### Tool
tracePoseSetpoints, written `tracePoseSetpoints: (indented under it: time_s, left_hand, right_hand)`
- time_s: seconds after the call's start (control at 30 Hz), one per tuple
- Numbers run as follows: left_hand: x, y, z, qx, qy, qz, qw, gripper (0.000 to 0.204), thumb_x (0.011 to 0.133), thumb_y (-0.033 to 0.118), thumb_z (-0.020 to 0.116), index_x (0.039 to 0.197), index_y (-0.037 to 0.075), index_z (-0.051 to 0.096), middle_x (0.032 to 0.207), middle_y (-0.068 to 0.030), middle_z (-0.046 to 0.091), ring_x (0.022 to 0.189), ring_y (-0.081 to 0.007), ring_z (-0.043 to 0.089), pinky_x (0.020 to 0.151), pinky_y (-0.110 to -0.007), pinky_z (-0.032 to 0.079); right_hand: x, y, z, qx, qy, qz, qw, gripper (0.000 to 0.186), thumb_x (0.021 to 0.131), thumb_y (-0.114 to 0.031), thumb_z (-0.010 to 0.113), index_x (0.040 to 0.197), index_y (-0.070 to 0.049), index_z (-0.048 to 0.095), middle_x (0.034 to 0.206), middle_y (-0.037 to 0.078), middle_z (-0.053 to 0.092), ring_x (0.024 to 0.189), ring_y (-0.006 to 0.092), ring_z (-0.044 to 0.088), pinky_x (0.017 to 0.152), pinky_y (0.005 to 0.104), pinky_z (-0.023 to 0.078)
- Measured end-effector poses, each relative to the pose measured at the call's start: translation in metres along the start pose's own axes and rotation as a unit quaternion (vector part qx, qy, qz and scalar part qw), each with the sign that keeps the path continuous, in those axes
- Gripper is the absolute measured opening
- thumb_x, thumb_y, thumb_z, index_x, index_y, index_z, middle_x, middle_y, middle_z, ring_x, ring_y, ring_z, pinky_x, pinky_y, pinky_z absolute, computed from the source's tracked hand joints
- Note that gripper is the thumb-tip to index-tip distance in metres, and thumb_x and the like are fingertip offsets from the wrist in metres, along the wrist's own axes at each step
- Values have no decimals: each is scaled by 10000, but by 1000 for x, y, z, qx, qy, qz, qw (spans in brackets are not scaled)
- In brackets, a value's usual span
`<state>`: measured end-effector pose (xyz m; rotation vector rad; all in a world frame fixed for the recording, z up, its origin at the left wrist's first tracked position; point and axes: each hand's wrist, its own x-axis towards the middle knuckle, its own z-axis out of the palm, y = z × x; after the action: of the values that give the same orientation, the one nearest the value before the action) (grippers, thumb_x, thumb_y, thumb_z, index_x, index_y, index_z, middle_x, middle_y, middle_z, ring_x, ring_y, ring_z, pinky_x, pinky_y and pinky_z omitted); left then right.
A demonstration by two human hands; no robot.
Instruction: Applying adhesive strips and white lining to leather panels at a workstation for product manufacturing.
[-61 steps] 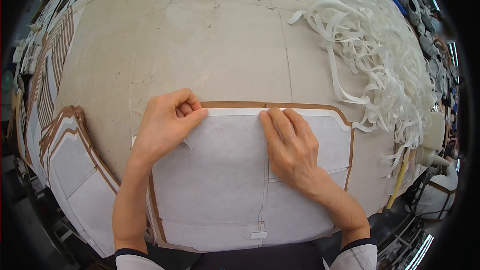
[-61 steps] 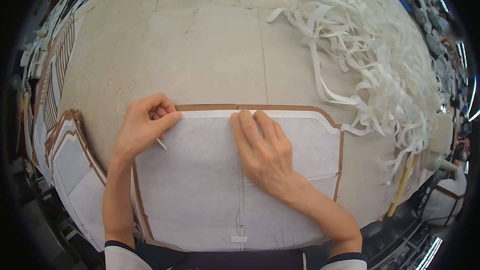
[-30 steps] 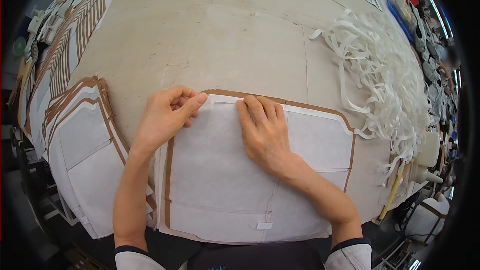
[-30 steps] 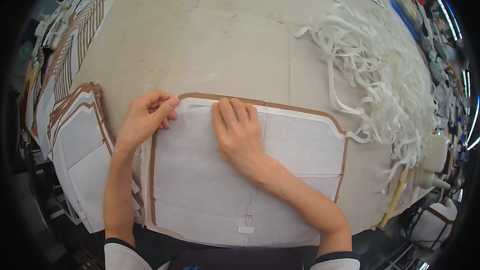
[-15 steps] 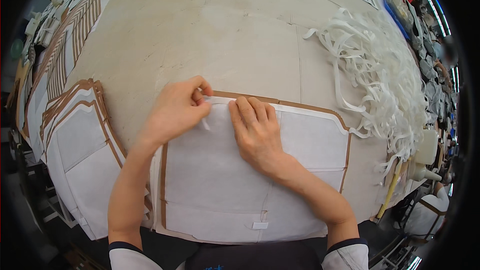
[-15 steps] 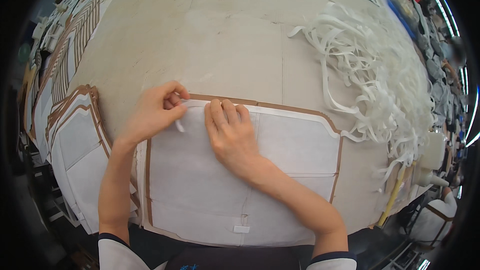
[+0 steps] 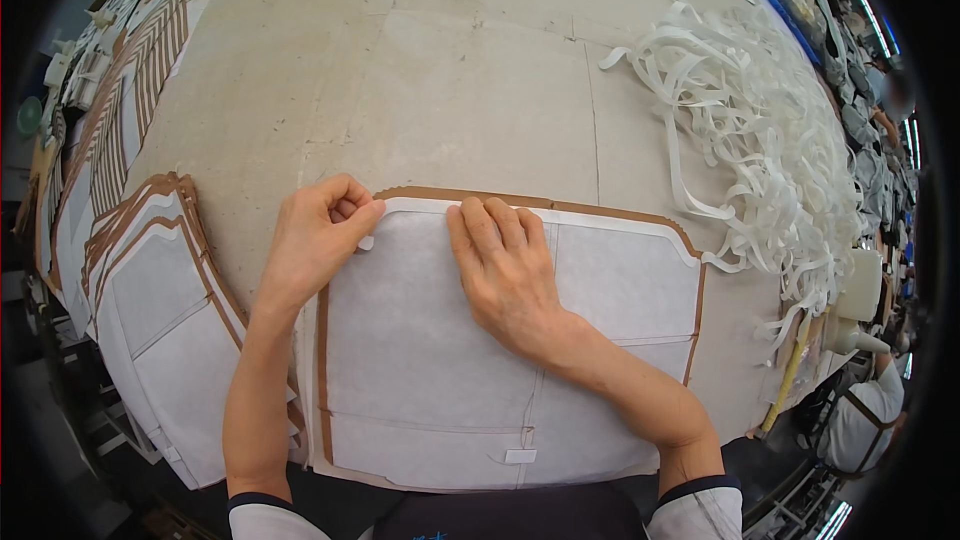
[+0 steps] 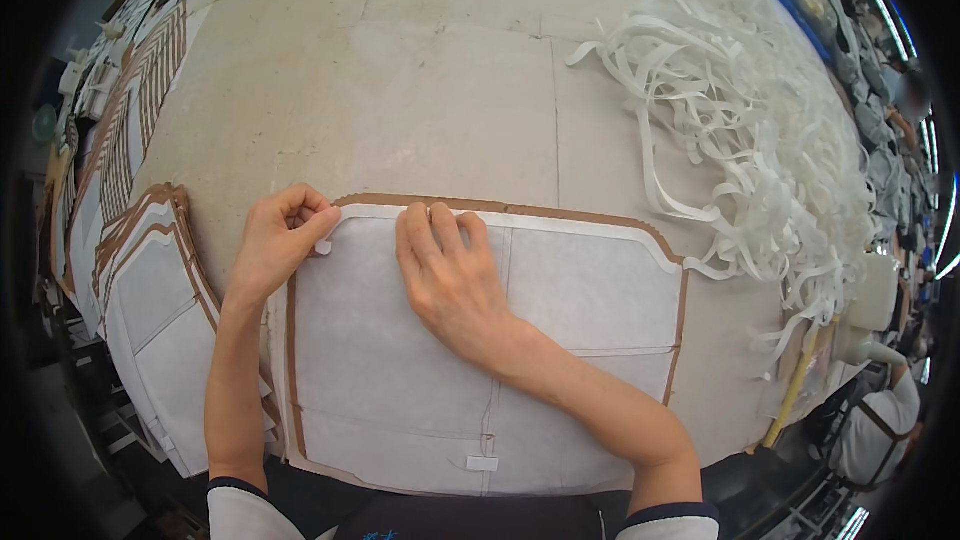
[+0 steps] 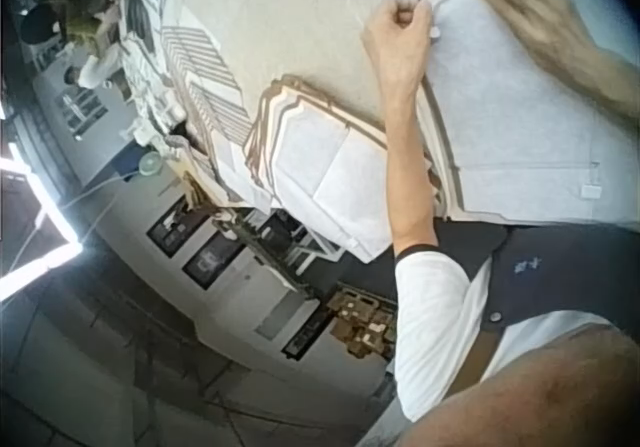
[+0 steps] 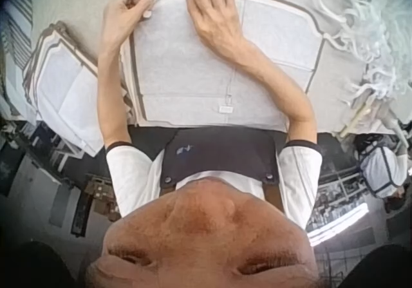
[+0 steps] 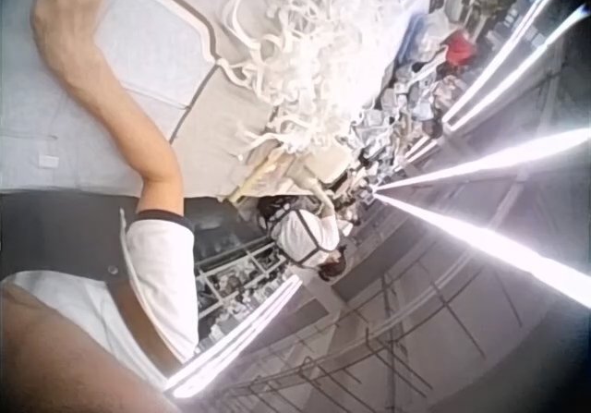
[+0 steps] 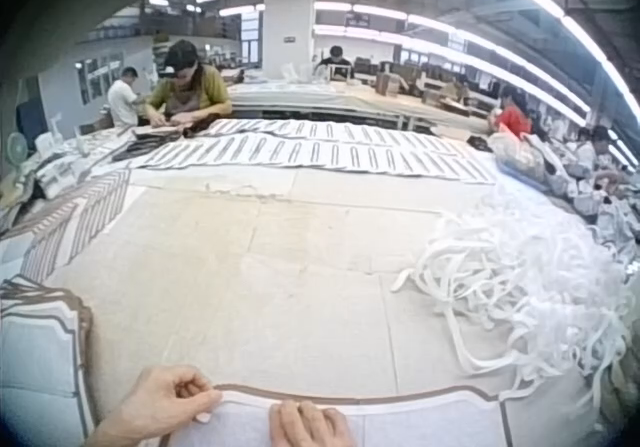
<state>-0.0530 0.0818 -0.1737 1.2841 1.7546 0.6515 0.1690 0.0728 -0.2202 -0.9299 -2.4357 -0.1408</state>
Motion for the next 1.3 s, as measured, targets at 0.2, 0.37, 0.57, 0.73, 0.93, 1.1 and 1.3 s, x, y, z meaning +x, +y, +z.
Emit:
tracePoseSetpoints:
  time_s: [0.2, 0.37, 0.57, 0.73, 0.93, 1.1, 1.3]
  left_hand:
    - [2, -1, 5, 26, 20, 6, 999, 149, 872, 127, 716, 814, 4, 655, 681, 5, 610, 609, -55, 558, 542, -225, 477]
    - [2, -3, 3, 31, 27, 5, 999, 143, 863, 115, 713, 799, 4, 649, 656, 6, 597, 591, -55, 552, 534, -222, 470]
    - [2, -2, 5, 32, 27, 19, 999, 153, 864, 120, 712, 794, 0, 647, 657, -2, 603, 591, -59, 562, 530, -220, 458]
    - [-1, -1, 5, 15, 28, 15, 999, 151, 875, 111, 707, 809, -13, 654, 674, -7, 618, 601, -57, 566, 550, -228, 465]
    - [-32, -14, 5, -26, 69, 38, 997, 120, 902, 117, 686, 909, -3, 686, 712, -3, 635, 601, -56, 566, 543, -222, 455]
    - [-38, -23, 3, -106, 68, -15, 992, 120, 922, 138, 673, 917, 18, 688, 710, 4, 633, 578, -49, 547, 522, -206, 436]
    - [-34, -24, 4, -88, 78, -29, 993, 133, 930, 153, 671, 909, 22, 685, 704, 7, 629, 556, -49, 535, 509, -204, 431]
  right_hand:
    - [2, 0, -1, 10, -7, 7, 1000, 439, 717, -44, 641, 1120, 128, 622, 1152, 221, 552, 1033, 316, 553, 832, 428, 462]
    - [8, -3, -5, 14, -33, -2, 999, 472, 718, -33, 639, 1159, 129, 601, 1144, 222, 551, 1038, 320, 547, 834, 431, 459]
    - [20, -13, 6, 67, -33, 17, 997, 466, 728, -14, 625, 1168, 135, 591, 1153, 228, 555, 1074, 331, 549, 876, 421, 454]
    - [30, -28, 20, 116, -19, 29, 993, 523, 705, 64, 593, 1225, 115, 571, 1242, 190, 526, 1143, 335, 519, 961, 444, 424]
    - [29, -24, 18, 93, -10, 4, 996, 458, 743, -10, 619, 1181, 122, 590, 1212, 201, 549, 1138, 316, 534, 942, 431, 423]
    - [30, -26, 15, 78, -20, 2, 997, 487, 739, -7, 620, 1210, 111, 579, 1230, 186, 546, 1149, 308, 526, 944, 425, 419]
    - [29, -27, 16, 79, -24, -1, 997, 500, 733, -4, 623, 1219, 100, 581, 1223, 186, 546, 1154, 308, 520, 952, 429, 413]
